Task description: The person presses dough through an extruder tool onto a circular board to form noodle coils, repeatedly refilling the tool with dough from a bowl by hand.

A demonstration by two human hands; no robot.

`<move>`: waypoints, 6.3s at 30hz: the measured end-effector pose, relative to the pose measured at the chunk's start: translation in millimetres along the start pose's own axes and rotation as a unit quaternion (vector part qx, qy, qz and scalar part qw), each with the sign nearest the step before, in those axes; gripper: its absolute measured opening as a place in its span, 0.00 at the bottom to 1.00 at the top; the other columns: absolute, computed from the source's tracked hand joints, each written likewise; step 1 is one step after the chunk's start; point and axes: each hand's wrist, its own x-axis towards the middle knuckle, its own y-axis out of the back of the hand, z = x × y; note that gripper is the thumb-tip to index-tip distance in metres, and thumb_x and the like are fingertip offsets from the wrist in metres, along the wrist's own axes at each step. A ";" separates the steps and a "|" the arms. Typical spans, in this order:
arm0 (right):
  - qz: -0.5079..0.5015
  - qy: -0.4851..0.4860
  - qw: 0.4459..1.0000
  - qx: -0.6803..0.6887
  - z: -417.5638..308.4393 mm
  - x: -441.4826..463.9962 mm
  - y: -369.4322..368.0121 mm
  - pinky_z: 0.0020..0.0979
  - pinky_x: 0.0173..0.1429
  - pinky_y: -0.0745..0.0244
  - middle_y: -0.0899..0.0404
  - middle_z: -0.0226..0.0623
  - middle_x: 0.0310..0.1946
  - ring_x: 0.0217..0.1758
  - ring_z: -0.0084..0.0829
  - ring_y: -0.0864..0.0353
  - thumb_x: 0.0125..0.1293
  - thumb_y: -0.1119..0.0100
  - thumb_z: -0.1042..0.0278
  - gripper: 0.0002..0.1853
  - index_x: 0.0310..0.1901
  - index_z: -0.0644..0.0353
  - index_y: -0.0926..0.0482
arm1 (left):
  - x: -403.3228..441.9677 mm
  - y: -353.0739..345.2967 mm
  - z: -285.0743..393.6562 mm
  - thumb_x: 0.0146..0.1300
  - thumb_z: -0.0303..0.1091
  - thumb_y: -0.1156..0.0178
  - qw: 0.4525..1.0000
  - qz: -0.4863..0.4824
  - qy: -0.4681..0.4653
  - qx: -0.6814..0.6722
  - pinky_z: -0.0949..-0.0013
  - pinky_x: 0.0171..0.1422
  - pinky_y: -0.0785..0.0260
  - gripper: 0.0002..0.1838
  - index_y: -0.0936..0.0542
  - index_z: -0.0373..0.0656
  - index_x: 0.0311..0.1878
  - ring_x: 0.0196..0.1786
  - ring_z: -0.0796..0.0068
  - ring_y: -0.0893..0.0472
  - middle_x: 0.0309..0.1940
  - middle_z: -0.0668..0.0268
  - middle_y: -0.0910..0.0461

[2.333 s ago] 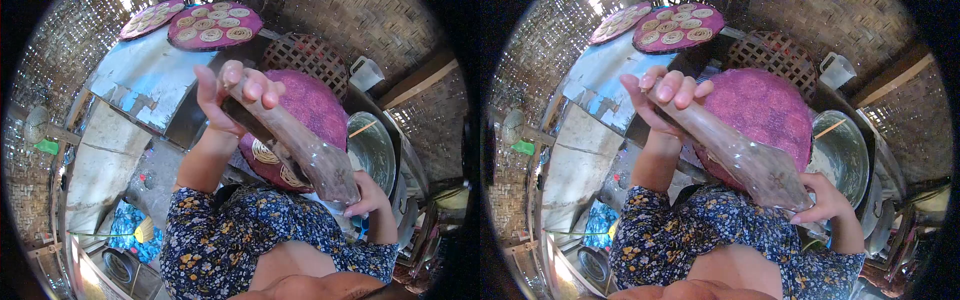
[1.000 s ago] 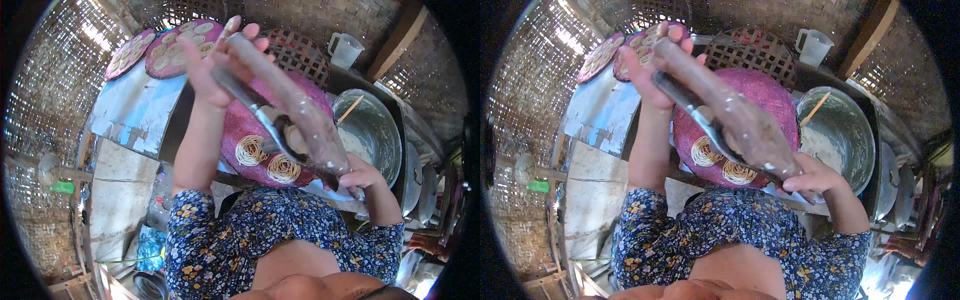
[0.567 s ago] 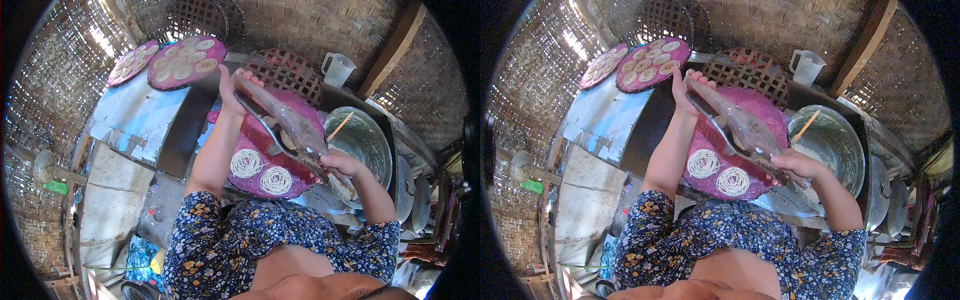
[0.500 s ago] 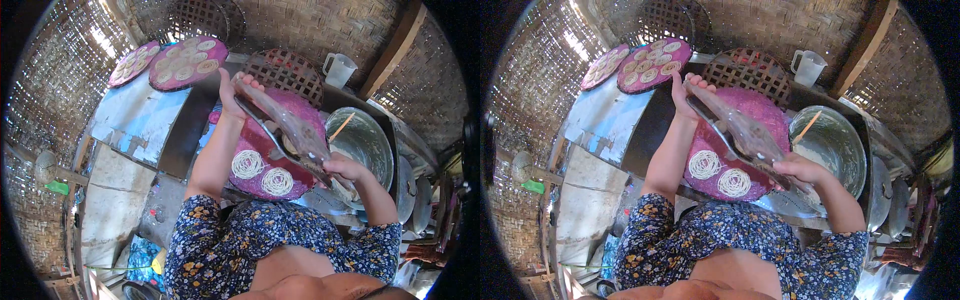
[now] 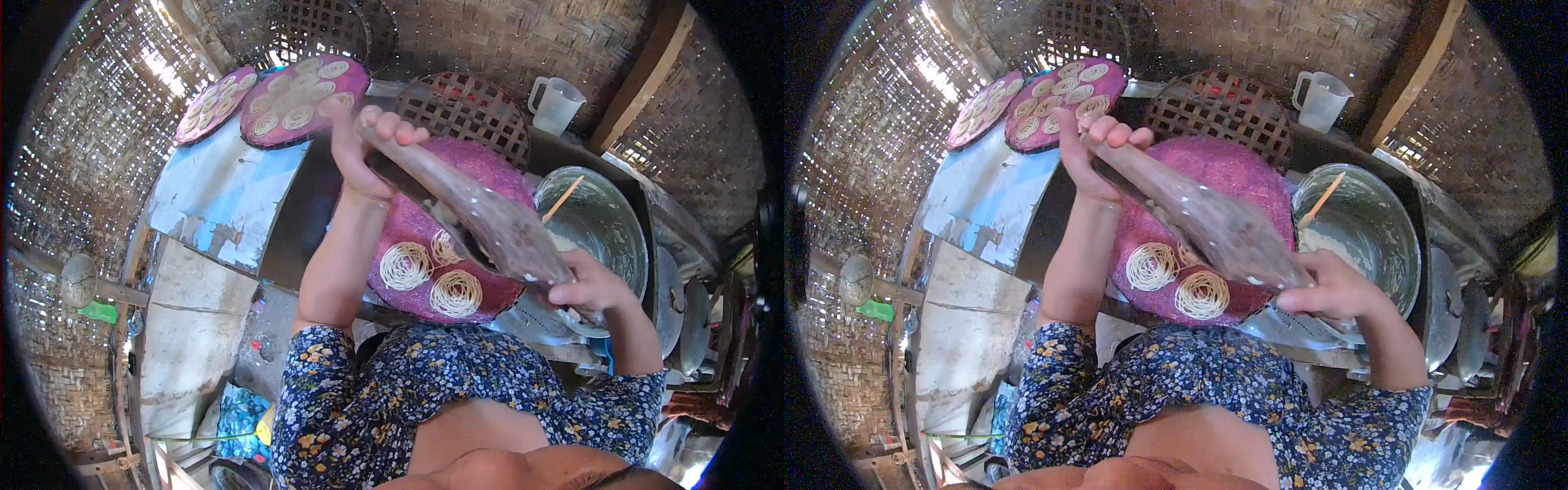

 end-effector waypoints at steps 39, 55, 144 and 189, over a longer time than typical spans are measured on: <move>0.169 0.060 0.983 -0.029 28.2 -11.4 0.1 0.29 0.48 0.31 0.21 0.43 0.36 0.40 0.28 0.24 0.42 0.31 0.50 0.38 0.51 0.69 0.28 | -45.3 44.4 -97.3 0.69 0.46 0.62 0.747 0.147 0.437 0.479 0.66 0.65 0.46 0.24 0.37 0.38 0.60 0.60 0.67 0.34 0.59 0.60 0.34; 0.133 0.084 0.974 0.162 38.4 -29.4 -3.7 0.25 0.32 0.30 0.26 0.32 0.27 0.26 0.22 0.27 0.52 0.37 0.52 0.26 0.45 0.66 0.26 | -31.9 58.1 -36.6 0.59 0.64 0.62 0.598 0.019 0.171 0.783 0.49 0.66 0.54 0.36 0.36 0.47 0.62 0.66 0.55 0.44 0.65 0.56 0.46; 0.358 0.032 0.929 0.091 88.9 -70.5 -4.9 0.22 0.19 0.37 0.32 0.27 0.15 0.15 0.17 0.33 0.58 0.45 0.46 0.24 0.34 0.66 0.26 | -71.0 30.1 -108.8 0.58 0.58 0.52 0.230 -0.304 0.209 0.901 0.45 0.62 0.53 0.34 0.37 0.45 0.63 0.64 0.49 0.46 0.67 0.59 0.50; 0.015 -0.064 0.854 0.516 144.8 42.9 -107.2 0.41 0.38 0.20 0.31 0.46 0.49 0.42 0.50 0.21 0.64 0.50 0.69 0.23 0.58 0.63 0.44 | -144.1 -23.9 19.0 0.54 0.39 0.40 0.731 0.148 -0.202 0.635 0.75 0.25 0.46 0.21 0.28 0.32 0.45 0.14 0.81 0.41 0.11 0.75 0.41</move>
